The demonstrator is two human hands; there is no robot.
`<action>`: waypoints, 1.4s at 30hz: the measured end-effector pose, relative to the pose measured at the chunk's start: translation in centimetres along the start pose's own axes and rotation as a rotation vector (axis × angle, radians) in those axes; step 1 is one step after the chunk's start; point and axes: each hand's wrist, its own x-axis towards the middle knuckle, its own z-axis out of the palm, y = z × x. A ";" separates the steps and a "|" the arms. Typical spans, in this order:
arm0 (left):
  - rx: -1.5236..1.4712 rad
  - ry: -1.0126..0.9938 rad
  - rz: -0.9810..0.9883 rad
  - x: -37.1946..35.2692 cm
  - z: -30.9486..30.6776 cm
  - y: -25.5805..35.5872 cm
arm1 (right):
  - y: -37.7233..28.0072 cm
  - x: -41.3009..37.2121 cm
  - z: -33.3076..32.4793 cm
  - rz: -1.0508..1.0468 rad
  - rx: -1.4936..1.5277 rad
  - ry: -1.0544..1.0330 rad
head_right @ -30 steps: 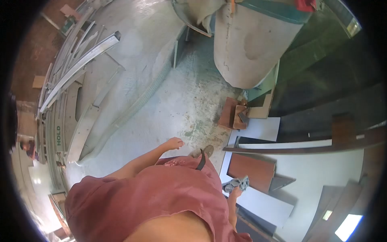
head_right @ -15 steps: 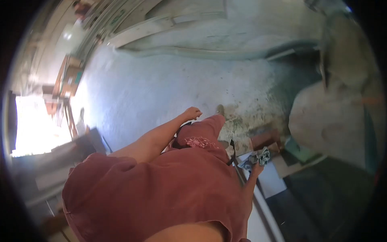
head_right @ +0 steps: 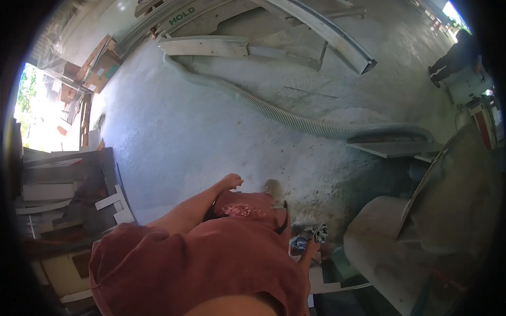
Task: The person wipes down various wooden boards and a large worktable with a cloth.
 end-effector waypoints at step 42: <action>-0.137 0.339 -0.534 -16.4 10.6 -3.3 | -35.2 6.1 -15.9 -0.455 -0.796 -0.596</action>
